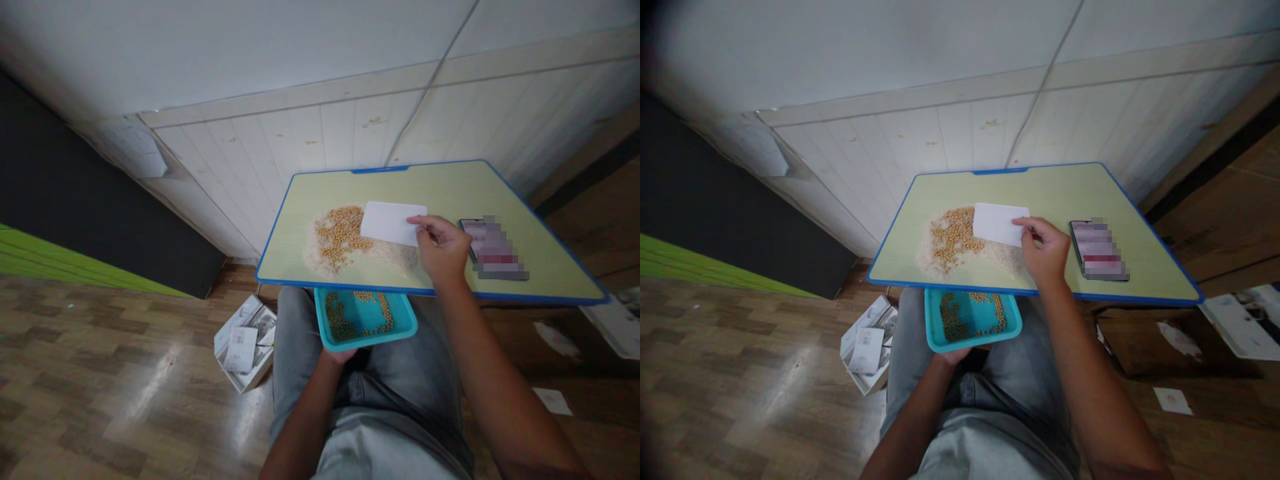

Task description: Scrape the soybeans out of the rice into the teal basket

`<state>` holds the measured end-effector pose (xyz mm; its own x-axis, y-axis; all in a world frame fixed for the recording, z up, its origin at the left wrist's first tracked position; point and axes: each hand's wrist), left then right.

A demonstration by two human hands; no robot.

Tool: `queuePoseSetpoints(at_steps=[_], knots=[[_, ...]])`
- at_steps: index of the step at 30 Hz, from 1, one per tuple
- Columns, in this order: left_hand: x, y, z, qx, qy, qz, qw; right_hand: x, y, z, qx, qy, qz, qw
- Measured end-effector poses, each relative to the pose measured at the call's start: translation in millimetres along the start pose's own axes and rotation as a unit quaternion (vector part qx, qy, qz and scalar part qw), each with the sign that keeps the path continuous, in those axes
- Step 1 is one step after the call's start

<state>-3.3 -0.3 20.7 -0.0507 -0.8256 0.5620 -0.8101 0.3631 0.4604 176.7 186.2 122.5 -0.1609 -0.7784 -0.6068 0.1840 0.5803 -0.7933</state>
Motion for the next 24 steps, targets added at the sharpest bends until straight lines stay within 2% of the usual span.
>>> queuePoseSetpoints(at_steps=[4,9,13,18,24], knots=[[-2.4,-4.8,9.4,0.035,0.054,-0.003,0.998,0.8,0.8,-0.4,-0.018,-0.021,0.008,1.000],[-5.9,-4.9,14.0,0.023,0.035,-0.007,0.999,1.0,1.3,0.0,0.001,0.003,-0.001,1.000],[-8.4,-6.1,18.0,0.022,0.027,-0.002,0.999,1.1,0.1,0.5,-0.020,-0.020,0.002,1.000],[-10.1,-9.1,19.9,0.030,0.014,0.002,0.999,0.7,1.5,1.5,-0.018,-0.007,0.004,1.000],[-12.4,-10.4,22.7,0.039,0.005,0.008,0.999,1.2,3.3,1.7,-0.032,-0.030,0.007,0.999]])
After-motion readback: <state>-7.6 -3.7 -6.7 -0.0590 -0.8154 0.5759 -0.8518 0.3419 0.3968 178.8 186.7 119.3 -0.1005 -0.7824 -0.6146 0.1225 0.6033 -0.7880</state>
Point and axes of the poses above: each hand's wrist, its own x-axis away from the middle knuckle, its own z-axis out of the back of the hand, y = z × x, and after that the axes turned 6 degrees about -x, right-handed
